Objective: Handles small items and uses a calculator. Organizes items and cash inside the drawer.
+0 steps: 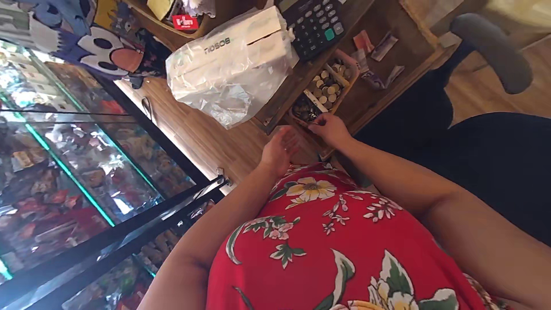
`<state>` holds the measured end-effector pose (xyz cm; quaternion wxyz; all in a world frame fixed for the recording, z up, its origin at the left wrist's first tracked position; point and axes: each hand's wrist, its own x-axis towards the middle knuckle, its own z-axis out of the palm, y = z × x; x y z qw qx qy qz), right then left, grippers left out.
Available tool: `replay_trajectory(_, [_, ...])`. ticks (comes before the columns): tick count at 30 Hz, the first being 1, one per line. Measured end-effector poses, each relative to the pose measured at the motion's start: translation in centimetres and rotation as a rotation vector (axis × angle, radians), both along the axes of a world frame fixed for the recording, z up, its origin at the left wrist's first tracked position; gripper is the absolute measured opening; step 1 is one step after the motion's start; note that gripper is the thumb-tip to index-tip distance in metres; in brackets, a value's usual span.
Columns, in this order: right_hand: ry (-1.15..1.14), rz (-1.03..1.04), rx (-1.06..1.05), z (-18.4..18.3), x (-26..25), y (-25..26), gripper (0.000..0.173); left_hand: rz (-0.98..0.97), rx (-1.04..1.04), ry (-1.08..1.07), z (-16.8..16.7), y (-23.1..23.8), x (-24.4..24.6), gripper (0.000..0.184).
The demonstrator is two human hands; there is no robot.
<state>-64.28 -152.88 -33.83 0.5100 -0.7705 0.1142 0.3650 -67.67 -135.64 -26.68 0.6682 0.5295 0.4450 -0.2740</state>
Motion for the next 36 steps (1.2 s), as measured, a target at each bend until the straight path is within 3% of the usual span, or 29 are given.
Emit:
replay_trajectory(5, [-0.160, 0.106, -0.113, -2.4, 2.8, 0.5, 0.038, -0.043, 0.082, 0.080, -0.8, 1.1, -1.6, 0.040])
replay_trajectory(11, [-0.355, -0.076, -0.296, -2.7, 5.6, -5.8, 0.031, -0.311, 0.232, -0.218, 2.0, 1.8, -0.8, 0.029])
replay_trajectory(16, [-0.358, 0.132, -0.584, -4.5, 8.0, -10.6, 0.045, -0.793, 0.383, -0.368, 2.0, 2.4, -0.1, 0.031])
replay_trajectory(20, [-0.185, 0.365, -0.714, -4.9, 8.8, -11.0, 0.039, -1.246, 0.493, -0.484, 0.3, 1.3, 2.0, 0.036])
replay_trajectory(25, [-0.066, 0.487, -0.731, -3.8, 8.0, -10.8, 0.031, -1.525, 0.569, -0.550, -1.9, -2.4, 6.0, 0.039])
replay_trajectory(28, [-0.051, 0.532, -0.735, -3.6, 7.5, -11.1, 0.028, -1.548, 0.683, -0.523, -3.9, -4.6, 8.0, 0.056])
replay_trajectory(31, [-0.074, 0.536, -0.720, -3.5, 7.3, -11.3, 0.026, -1.505, 0.823, -0.294, -5.0, -6.9, 9.5, 0.078])
replay_trajectory(34, [-0.127, 0.521, -0.716, -4.2, 7.2, -11.4, 0.025, -1.332, 0.883, -0.147, -6.8, -8.3, 10.5, 0.079])
replay_trajectory(36, [-0.171, 0.441, -0.682, -4.2, 7.2, -11.5, 0.028, -1.207, 0.881, -0.165, -8.0, -8.4, 10.7, 0.077])
